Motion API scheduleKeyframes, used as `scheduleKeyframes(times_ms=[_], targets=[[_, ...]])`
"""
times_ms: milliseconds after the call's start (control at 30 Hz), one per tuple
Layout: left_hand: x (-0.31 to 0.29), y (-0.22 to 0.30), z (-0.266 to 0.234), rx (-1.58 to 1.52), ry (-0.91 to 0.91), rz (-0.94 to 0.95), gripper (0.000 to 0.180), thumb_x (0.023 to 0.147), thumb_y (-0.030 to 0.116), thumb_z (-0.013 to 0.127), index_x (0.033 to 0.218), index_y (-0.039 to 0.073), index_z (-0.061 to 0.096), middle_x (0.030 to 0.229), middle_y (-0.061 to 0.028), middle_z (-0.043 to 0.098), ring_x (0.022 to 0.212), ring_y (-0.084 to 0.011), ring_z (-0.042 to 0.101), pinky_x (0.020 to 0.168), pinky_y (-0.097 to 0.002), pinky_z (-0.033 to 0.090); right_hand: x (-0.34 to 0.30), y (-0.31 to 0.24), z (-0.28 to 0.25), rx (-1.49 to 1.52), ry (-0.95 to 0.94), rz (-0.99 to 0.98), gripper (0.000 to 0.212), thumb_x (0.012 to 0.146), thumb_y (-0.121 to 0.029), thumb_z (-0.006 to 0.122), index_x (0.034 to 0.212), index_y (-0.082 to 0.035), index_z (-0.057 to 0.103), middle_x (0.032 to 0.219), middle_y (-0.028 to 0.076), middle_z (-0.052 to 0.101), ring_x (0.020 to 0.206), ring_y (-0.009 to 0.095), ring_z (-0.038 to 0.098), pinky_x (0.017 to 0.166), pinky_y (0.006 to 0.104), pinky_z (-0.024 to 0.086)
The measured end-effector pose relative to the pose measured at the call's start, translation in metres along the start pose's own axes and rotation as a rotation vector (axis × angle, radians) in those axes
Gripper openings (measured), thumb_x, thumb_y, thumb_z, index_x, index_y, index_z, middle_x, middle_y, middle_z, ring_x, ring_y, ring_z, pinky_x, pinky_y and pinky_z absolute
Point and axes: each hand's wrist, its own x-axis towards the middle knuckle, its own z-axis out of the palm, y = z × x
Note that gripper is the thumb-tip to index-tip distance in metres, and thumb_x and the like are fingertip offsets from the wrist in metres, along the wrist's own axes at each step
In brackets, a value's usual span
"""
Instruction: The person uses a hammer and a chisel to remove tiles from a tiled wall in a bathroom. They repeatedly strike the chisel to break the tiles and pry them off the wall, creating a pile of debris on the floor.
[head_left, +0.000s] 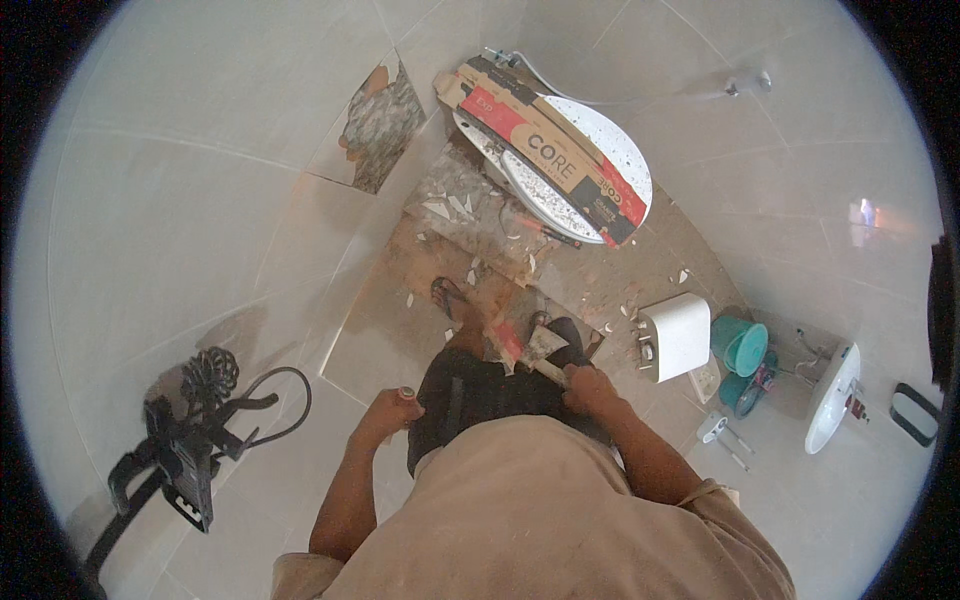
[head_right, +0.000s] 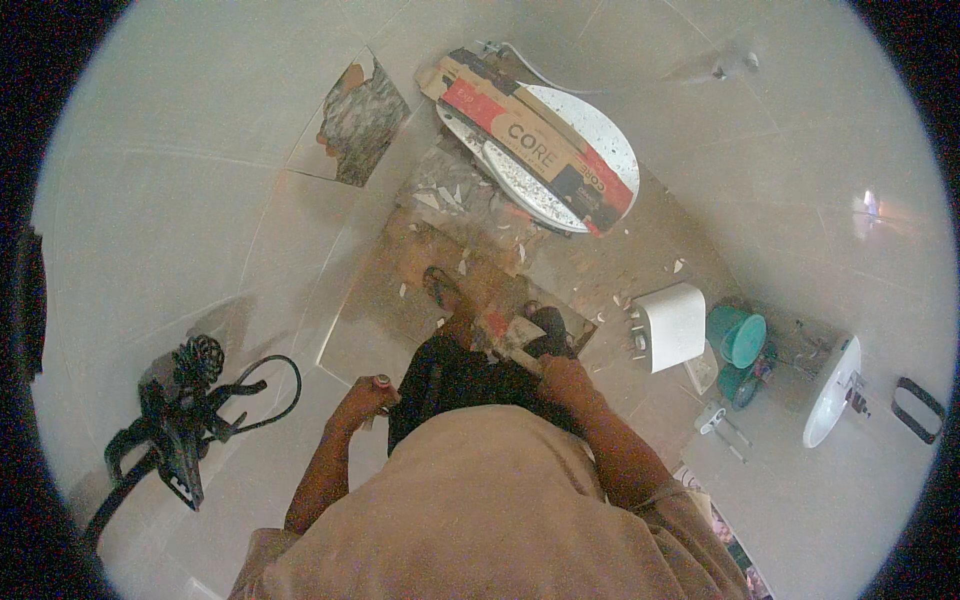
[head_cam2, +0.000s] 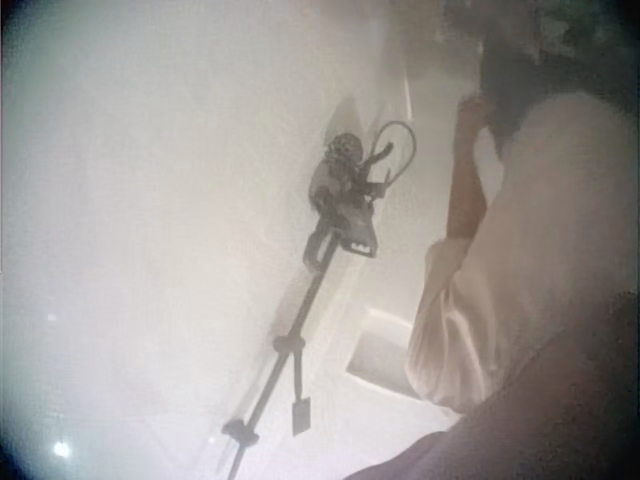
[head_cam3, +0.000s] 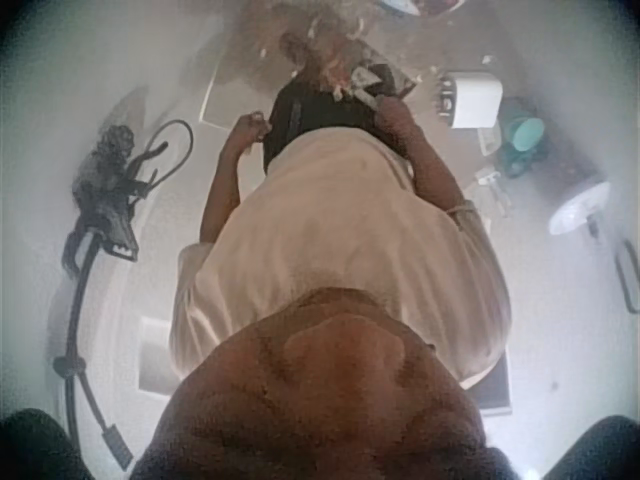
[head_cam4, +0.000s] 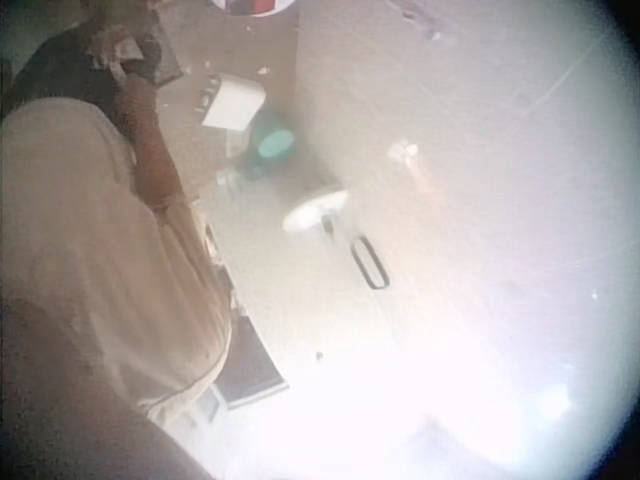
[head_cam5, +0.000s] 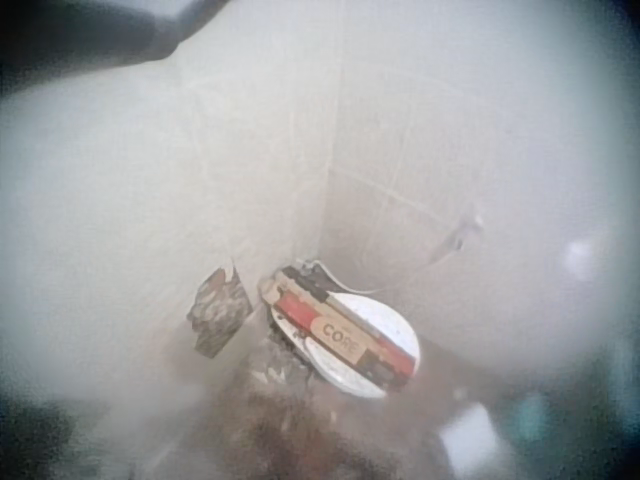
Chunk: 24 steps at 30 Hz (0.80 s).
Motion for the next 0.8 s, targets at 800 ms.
scheduleKeyframes(times_ms=[800], targets=[[0.133,0.137,0.182,-1.0,-0.349,-0.023,0.053,0.1,0.034,0.067,0.143,0.008,0.05,0.11,-0.002,0.064,0.1,-0.0183,0.059,0.085,-0.0362,0.051,0.079,-0.013,-0.006,0.421,0.38,-0.59,0.056,0.094,-0.026,0.061,0.135,0.006,0.042,0.103,0.034,0.067,0.102,0.051,0.066,0.089,0.0569,0.053]])
